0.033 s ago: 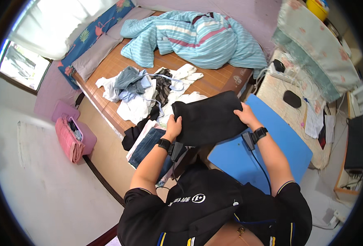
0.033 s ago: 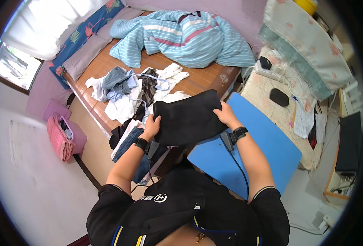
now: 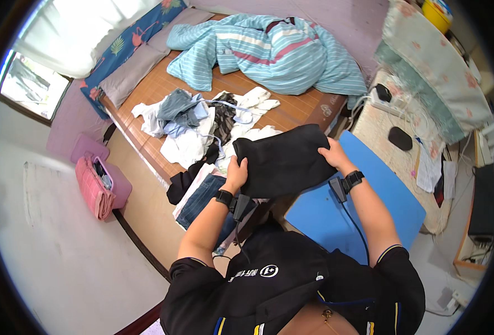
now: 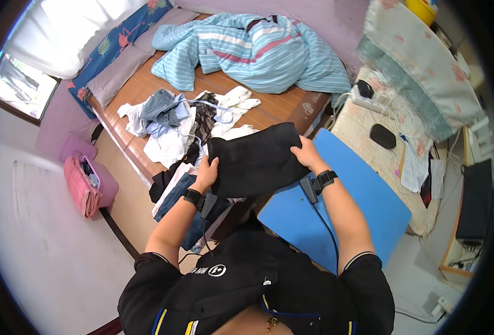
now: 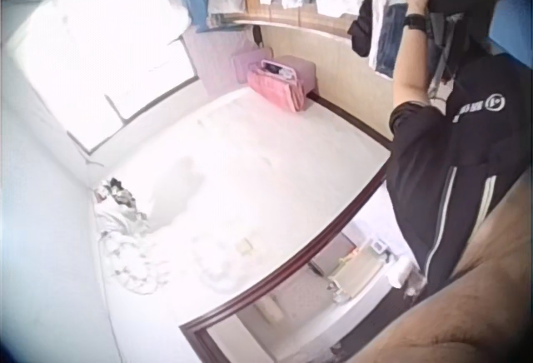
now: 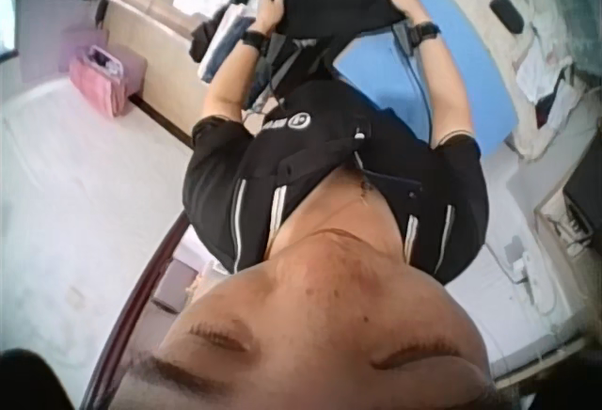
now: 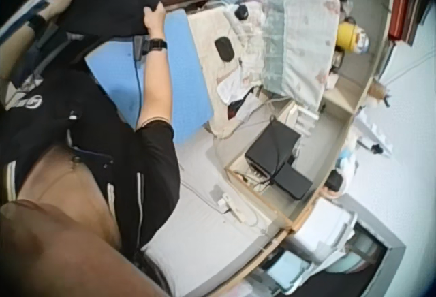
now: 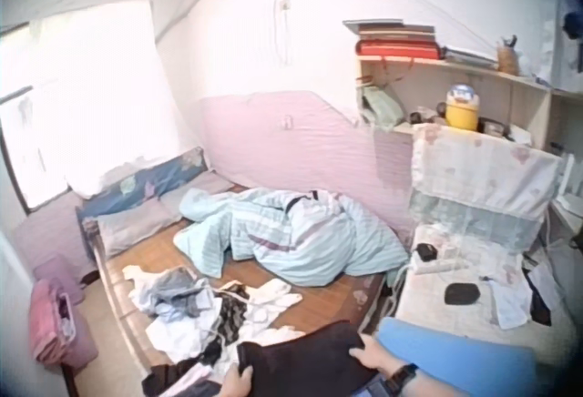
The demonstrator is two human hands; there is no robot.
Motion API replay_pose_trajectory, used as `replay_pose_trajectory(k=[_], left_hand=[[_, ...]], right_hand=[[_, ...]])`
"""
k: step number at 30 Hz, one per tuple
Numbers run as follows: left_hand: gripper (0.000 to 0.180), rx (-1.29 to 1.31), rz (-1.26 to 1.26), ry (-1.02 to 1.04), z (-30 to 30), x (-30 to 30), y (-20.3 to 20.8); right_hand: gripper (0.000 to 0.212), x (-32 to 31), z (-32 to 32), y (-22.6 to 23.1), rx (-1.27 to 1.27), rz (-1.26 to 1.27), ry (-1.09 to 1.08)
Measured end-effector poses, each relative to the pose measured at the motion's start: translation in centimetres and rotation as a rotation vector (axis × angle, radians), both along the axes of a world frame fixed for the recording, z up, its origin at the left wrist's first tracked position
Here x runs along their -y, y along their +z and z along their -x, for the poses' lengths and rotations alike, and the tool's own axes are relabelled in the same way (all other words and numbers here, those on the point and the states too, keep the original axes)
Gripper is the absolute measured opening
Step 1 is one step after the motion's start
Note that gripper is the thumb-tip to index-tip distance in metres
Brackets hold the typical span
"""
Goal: The person folds several garments one by one on a blue folding board placed on a bed. Items handled include dark shorts, a white and black t-shirt, a black t-shirt, black underwear, and white shorts. Each item is smoothed, folded into a compact rectangle, and placed on a growing stack.
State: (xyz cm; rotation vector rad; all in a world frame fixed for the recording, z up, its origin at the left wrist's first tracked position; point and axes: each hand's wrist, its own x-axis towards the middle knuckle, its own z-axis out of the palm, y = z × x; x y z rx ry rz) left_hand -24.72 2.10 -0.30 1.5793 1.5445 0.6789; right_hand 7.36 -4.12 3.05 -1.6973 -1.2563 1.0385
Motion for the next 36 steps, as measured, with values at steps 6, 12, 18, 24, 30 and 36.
replay_pose_trajectory(k=[6, 12, 18, 24, 30, 36], left_hand=[[0.032, 0.031, 0.023, 0.162, 1.7, 0.5, -2.5], [0.023, 0.143, 0.575, 0.095, 2.8, 4.1, -9.8], [0.017, -0.035, 0.237, -0.134, 4.5, 1.4, -6.3], [0.019, 0.155, 0.156, 0.144, 11.0, -4.3, -7.7], [0.017, 0.202, 0.322, 0.479, 23.0, -9.5, -9.6], [0.033, -0.023, 0.635, 0.539, 32.6, -8.5, -22.2]], right_hand=[[0.039, -6.6, 0.4, -3.1, 0.246, 0.049, 0.094], [0.044, -6.6, 2.4, -10.9, 0.622, 0.028, 0.086], [0.051, -6.1, 9.5, -12.7, 0.486, 0.013, 0.373], [0.058, -7.0, 14.5, -14.4, 0.704, 0.364, 0.839], [0.020, -10.8, 15.5, -13.7, 0.382, 0.128, 0.502], [0.012, -12.9, 17.7, -10.4, -0.105, 0.336, 0.336]])
